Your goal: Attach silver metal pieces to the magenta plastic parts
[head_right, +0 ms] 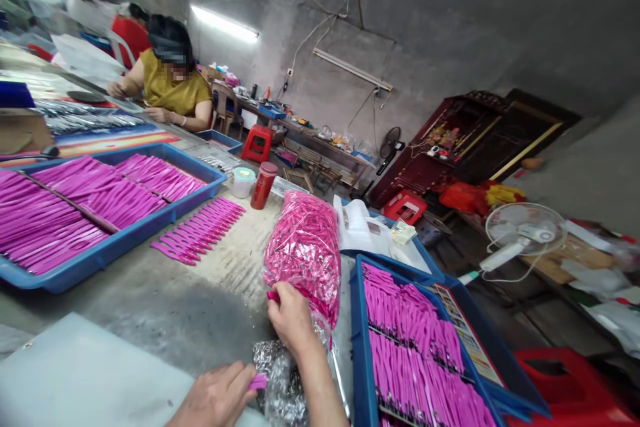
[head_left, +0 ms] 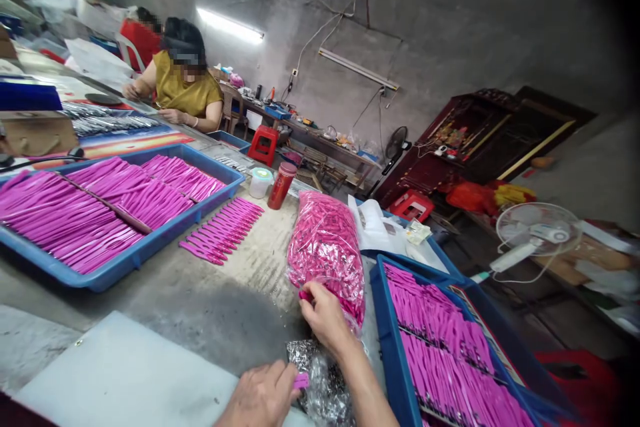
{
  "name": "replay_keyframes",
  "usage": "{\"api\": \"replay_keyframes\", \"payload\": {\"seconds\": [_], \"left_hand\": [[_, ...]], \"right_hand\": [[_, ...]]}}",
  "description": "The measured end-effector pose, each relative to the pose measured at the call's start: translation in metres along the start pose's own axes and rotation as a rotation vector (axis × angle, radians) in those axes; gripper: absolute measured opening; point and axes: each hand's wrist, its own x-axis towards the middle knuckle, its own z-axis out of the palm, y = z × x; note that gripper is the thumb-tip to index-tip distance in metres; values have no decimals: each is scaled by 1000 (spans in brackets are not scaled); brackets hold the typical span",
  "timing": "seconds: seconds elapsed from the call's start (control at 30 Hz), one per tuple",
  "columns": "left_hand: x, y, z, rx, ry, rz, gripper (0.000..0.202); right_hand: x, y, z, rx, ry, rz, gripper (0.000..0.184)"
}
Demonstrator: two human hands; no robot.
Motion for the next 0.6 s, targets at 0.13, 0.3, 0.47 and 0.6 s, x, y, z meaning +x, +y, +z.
{"api": "replay_keyframes", "payload": {"seconds": [0.13, 0.3, 0.47, 0.6], "left_hand": [[2, -1, -9, -46, -48, 11, 26], [9, -1, -24, -117, -89, 55, 26], [15, 2, -34, -149, -73, 69, 25], [18, 4, -41, -153, -80, 83, 23]], "right_hand": [[-28, -14, -14, 107, 55, -6, 12], [-67, -20, -23, 255, 144, -8, 12], [-97, -18, -20, 327, 133, 33, 13], [-112, -15, -16, 352, 138, 46, 13]]}}
